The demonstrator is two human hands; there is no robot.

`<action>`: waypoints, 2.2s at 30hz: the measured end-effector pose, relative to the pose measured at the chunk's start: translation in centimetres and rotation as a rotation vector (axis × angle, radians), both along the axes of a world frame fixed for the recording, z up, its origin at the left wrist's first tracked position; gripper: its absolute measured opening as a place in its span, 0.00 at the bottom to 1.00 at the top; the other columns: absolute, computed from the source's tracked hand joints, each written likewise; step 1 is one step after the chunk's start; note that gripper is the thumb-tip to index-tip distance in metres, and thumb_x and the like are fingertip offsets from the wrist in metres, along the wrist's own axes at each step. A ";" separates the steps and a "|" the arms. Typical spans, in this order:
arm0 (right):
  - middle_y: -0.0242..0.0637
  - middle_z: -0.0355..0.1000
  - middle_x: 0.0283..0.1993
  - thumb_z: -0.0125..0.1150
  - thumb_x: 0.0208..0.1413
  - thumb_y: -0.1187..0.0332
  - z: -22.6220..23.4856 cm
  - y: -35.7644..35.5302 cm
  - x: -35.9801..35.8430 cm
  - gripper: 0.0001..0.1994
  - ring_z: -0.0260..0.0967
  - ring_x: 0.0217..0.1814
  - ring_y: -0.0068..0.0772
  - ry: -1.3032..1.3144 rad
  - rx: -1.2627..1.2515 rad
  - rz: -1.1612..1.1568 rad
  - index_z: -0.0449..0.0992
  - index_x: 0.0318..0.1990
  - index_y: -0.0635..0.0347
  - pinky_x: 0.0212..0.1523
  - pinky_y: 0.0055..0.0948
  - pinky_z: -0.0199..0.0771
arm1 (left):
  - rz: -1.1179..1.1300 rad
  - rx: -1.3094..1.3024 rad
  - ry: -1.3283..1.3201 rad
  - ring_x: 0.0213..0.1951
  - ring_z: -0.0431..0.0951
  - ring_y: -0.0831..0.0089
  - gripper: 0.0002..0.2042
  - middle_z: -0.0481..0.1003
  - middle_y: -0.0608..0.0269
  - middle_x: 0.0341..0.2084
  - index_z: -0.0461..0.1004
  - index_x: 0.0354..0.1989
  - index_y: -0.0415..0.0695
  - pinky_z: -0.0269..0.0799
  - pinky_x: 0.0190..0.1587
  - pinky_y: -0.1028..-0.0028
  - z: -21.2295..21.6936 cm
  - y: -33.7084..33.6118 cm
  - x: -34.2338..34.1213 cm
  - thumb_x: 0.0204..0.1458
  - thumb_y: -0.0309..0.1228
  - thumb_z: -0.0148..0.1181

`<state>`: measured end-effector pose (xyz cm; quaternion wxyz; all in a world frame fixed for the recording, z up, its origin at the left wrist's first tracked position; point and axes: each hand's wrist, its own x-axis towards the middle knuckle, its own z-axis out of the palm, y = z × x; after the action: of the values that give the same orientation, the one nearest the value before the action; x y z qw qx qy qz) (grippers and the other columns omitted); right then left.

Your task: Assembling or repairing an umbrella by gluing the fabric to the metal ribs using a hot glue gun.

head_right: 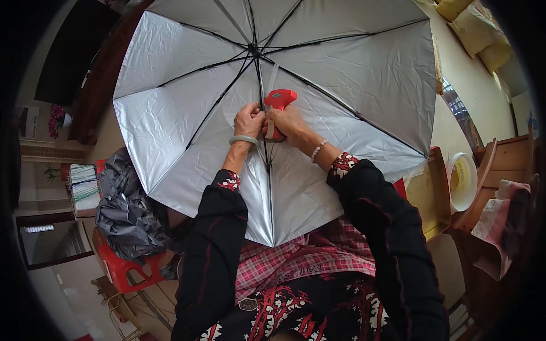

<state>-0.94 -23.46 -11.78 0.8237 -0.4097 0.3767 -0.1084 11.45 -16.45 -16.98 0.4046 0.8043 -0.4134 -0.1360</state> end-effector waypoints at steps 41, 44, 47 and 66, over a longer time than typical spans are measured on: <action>0.46 0.70 0.34 0.49 0.50 0.70 0.5 -3.7 -2.6 0.15 0.72 0.33 0.40 -0.152 0.250 0.178 0.61 0.45 0.64 0.36 0.40 0.75 | -0.123 -0.051 -0.412 0.30 0.72 0.52 0.07 0.71 0.49 0.26 0.69 0.27 0.37 0.68 0.35 0.61 0.8 0.4 2.0 0.43 0.28 0.49; 0.47 0.70 0.35 0.49 0.50 0.70 0.6 -4.8 -4.2 0.15 0.71 0.36 0.41 -0.292 0.227 0.025 0.60 0.46 0.65 0.38 0.41 0.75 | -0.090 0.114 -0.548 0.30 0.71 0.50 0.06 0.70 0.47 0.27 0.68 0.25 0.38 0.68 0.34 0.59 2.3 0.6 4.6 0.43 0.28 0.49; 0.46 0.70 0.35 0.49 0.50 0.70 0.1 -4.1 -4.0 0.15 0.72 0.34 0.41 -0.212 0.128 -0.070 0.60 0.45 0.65 0.37 0.41 0.75 | 0.053 0.081 -0.738 0.29 0.71 0.49 0.07 0.71 0.47 0.27 0.68 0.25 0.38 0.67 0.33 0.59 3.8 0.4 5.8 0.42 0.29 0.49; 0.42 0.70 0.28 0.49 0.47 0.73 0.4 -0.2 -0.6 0.08 0.71 0.25 0.35 -0.061 0.095 -0.033 0.66 0.35 0.67 0.26 0.34 0.75 | 0.014 -0.065 0.073 0.27 0.74 0.61 0.13 0.73 0.52 0.24 0.73 0.32 0.38 0.70 0.33 0.69 1.2 0.1 -0.8 0.38 0.33 0.56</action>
<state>-1.57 -23.69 -11.40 0.8514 -0.3603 0.3630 -0.1164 10.69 -16.35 -15.77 0.4463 0.7882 -0.3967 -0.1489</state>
